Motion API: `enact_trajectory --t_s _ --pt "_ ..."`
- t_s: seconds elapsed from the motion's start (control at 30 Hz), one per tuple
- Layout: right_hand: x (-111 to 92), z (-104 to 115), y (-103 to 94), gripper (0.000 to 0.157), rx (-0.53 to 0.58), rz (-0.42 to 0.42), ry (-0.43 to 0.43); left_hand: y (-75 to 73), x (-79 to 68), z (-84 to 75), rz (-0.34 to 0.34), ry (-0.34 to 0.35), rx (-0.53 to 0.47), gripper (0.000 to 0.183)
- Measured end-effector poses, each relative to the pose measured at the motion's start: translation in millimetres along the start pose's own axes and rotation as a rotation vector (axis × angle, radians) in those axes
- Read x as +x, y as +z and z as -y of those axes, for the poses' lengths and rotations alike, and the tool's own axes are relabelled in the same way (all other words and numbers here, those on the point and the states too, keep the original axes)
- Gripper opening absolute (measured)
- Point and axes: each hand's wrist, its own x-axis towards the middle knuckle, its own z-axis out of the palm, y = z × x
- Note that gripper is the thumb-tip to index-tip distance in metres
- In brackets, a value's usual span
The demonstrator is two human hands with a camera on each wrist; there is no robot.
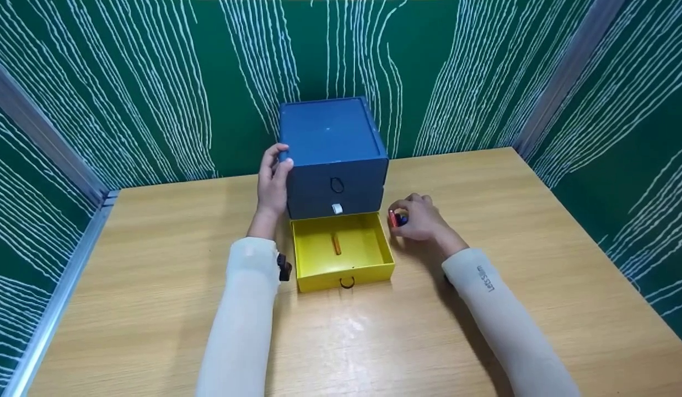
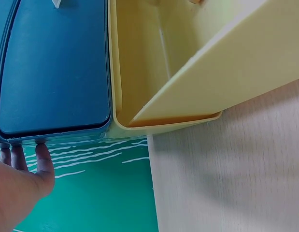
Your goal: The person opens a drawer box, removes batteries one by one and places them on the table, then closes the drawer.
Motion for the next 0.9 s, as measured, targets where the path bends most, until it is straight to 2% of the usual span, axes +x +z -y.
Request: enact_trajectory --t_s 0.3,0.57,0.9 --pt "5.5 -3.0 1.7 0.056 -0.06 0.04 0.009 -0.7 0.5 -0.3 0.006 -0.004 0.005 0.036" --pt "9.8 -3.3 3.7 0.055 -0.099 0.047 0.01 -0.6 0.8 1.2 0.016 0.045 -0.019 0.036" --pt "10.2 -5.0 3.6 0.055 -0.121 0.069 0.02 0.4 0.1 0.1 0.006 0.024 0.003 0.036"
